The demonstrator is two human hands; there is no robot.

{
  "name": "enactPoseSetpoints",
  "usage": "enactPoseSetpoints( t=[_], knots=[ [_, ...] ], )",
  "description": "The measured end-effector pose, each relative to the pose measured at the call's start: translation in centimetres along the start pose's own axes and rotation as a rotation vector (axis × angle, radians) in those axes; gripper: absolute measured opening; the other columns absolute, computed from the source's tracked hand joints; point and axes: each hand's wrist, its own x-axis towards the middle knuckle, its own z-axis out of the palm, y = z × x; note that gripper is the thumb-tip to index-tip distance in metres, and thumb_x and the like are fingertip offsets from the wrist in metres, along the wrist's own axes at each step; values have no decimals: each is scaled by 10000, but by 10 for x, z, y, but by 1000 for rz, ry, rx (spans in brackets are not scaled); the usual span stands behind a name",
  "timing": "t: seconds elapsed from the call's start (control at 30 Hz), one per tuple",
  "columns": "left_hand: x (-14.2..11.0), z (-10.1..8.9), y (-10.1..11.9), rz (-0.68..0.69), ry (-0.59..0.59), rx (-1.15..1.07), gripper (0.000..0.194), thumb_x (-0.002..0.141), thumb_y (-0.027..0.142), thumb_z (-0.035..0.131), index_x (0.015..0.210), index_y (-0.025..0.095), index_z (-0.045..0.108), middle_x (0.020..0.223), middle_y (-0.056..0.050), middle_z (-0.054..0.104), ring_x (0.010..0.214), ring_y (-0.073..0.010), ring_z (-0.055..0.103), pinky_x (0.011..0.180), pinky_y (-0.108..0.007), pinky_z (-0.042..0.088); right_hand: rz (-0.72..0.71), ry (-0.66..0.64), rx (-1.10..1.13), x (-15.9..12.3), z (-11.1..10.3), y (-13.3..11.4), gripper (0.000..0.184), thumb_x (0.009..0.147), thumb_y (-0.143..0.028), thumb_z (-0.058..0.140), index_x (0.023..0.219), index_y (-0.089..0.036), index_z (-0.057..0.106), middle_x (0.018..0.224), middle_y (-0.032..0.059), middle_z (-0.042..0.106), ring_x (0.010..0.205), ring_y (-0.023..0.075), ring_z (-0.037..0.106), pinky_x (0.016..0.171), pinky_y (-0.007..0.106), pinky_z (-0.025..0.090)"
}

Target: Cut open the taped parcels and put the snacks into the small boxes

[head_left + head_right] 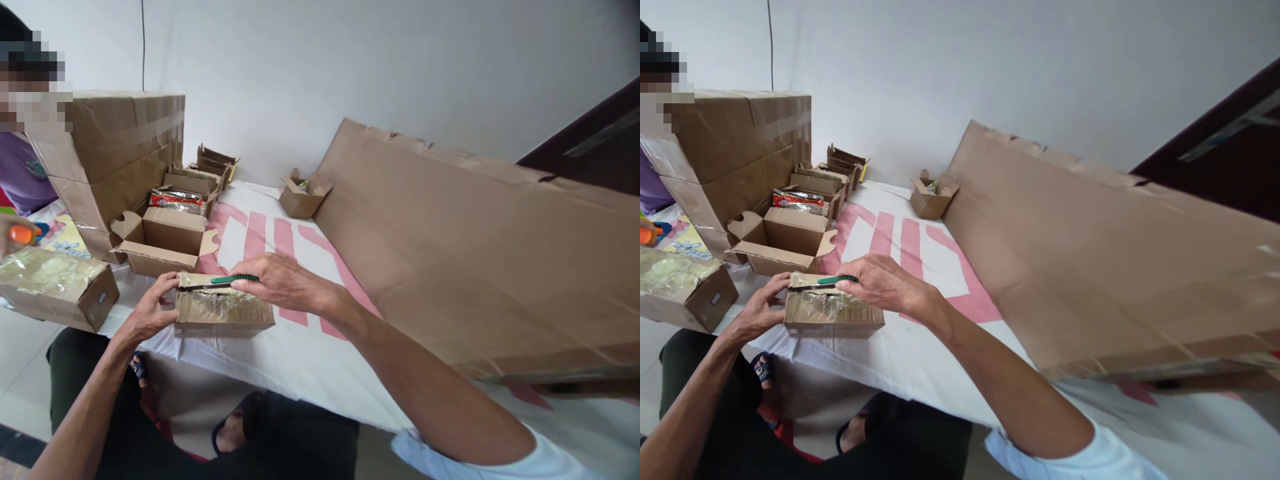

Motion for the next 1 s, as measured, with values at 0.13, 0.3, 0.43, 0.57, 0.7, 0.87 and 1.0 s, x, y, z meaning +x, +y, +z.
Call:
enactPoseSetpoints(
  t=[0.13,0.3,0.43,0.57,0.7,0.87,1.0],
  knots=[
    [2,-3,2,5,-11,13,516,756,363,873,1263,268,843,1592,-123,633,1411,-368,649,975,-384,620,-27,-47,-89,13,-3,-12,259,1096,-273,621,993,-263,859,901,19,824,759,173,661,662,312,346],
    [9,-11,3,-10,-15,58,511,743,393,875,1235,259,855,1512,-125,673,1366,-361,672,918,-360,627,-16,-32,-217,15,-7,0,177,1037,-254,746,880,-242,827,814,35,769,761,193,651,665,332,336],
    [16,-16,1,3,-7,96,505,735,429,875,1212,262,862,1383,-105,705,1261,-333,708,843,-335,638,44,-32,-225,-15,-20,34,210,1057,-272,709,912,-272,860,805,29,775,750,194,650,662,330,356],
    [19,-17,0,4,-13,119,496,740,429,870,1207,262,858,1286,-82,711,1197,-305,723,844,-331,644,106,26,-190,-59,-32,65,222,1083,-398,694,1054,-328,903,851,29,809,783,211,686,677,327,420],
    [19,-20,3,-4,-17,119,505,732,438,888,1204,263,852,1359,-100,705,1268,-336,712,878,-356,656,178,136,-121,-100,-29,92,194,1053,-416,731,1053,-339,909,904,31,848,805,228,723,682,327,476],
    [20,-21,9,-7,-41,100,471,713,480,941,1126,268,866,1443,-123,701,1316,-369,708,935,-393,673,295,395,156,-139,-4,110,291,1018,-487,711,1058,-273,904,1039,72,881,899,273,791,788,386,601],
    [20,-20,17,20,-85,56,492,713,506,971,1138,278,875,1519,-126,690,1356,-380,703,1009,-420,671,315,473,369,-143,19,97,341,993,-522,709,1027,-236,891,1019,85,873,920,288,796,854,412,637]
  ],
)
